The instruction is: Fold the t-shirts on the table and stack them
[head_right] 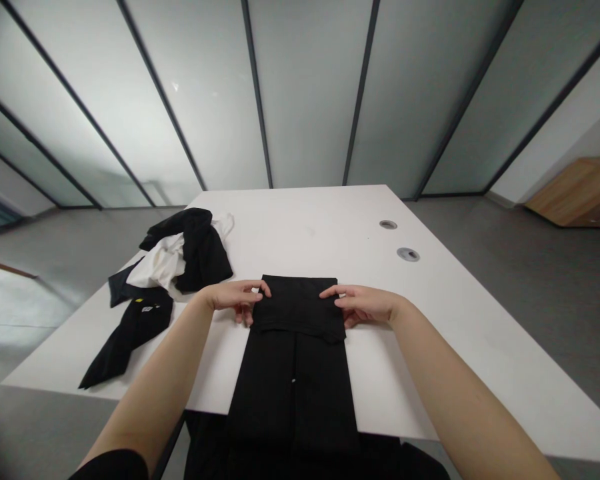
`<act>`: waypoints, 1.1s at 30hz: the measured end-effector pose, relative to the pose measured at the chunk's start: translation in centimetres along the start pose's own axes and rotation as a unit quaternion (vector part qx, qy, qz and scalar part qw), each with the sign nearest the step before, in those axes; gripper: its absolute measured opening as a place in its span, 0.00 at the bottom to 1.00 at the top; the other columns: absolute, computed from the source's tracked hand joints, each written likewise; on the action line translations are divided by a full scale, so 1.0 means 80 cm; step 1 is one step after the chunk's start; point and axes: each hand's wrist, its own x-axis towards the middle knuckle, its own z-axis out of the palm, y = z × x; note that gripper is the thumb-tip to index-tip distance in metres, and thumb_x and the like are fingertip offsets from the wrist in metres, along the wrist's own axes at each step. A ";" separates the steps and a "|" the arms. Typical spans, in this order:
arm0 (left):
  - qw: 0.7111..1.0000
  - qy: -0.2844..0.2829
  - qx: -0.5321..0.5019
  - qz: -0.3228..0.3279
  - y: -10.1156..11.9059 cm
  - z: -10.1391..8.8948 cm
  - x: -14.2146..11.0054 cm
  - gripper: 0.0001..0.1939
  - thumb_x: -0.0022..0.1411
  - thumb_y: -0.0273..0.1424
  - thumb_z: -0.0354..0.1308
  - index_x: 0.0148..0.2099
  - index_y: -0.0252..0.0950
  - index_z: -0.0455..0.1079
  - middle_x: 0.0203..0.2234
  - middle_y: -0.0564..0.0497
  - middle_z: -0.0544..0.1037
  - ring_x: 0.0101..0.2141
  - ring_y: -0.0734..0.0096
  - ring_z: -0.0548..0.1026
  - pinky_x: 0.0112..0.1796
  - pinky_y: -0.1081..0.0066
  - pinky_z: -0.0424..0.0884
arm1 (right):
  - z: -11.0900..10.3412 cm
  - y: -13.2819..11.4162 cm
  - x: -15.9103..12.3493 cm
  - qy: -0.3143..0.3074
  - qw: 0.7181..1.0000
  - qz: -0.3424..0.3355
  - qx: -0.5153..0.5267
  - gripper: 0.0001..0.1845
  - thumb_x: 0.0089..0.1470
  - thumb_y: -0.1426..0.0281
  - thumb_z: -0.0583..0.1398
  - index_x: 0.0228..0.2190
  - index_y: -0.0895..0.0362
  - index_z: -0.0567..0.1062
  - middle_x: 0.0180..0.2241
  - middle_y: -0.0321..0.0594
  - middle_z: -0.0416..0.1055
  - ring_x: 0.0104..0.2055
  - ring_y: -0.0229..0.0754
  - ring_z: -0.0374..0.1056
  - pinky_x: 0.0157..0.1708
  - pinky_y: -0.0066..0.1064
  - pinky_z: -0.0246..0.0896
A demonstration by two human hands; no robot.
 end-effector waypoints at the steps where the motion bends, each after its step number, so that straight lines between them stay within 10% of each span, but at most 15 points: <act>1: 0.999 0.033 0.005 0.011 0.000 0.000 0.003 0.30 0.63 0.53 0.69 0.58 0.41 0.71 0.22 0.51 0.80 0.26 0.61 0.83 0.23 0.75 0.69 | 0.002 -0.002 0.001 0.018 1.000 -0.011 0.008 0.30 0.61 0.62 0.71 0.61 0.51 0.73 0.40 0.40 0.80 0.37 0.41 0.80 0.42 0.34 0.79; 12: 0.953 0.278 -0.053 0.112 -0.004 0.021 0.050 0.20 0.67 0.43 0.65 0.57 0.39 0.76 0.19 0.61 0.63 0.17 0.79 0.60 0.19 0.76 0.52 | 0.013 0.004 0.043 0.246 0.956 -0.129 0.091 0.27 0.62 0.72 0.66 0.61 0.47 0.76 0.52 0.42 0.82 0.45 0.41 0.80 0.43 0.29 0.79; 19: 0.908 0.361 -0.099 0.191 -0.008 0.026 0.076 0.13 0.60 0.35 0.70 0.46 0.35 0.81 0.34 0.47 0.83 0.34 0.69 0.77 0.35 0.72 0.70 | 0.018 0.008 0.059 0.257 0.945 -0.173 0.103 0.24 0.60 0.74 0.67 0.57 0.48 0.80 0.52 0.41 0.82 0.50 0.44 0.79 0.49 0.34 0.78; 33: 0.931 0.191 -0.281 0.132 0.001 0.028 0.058 0.16 0.56 0.24 0.72 0.47 0.33 0.81 0.41 0.44 0.85 0.37 0.69 0.82 0.39 0.73 0.77 | 0.012 0.005 0.053 0.232 0.949 -0.176 0.124 0.13 0.56 0.61 0.73 0.38 0.55 0.81 0.31 0.39 0.79 0.32 0.39 0.74 0.33 0.28 0.74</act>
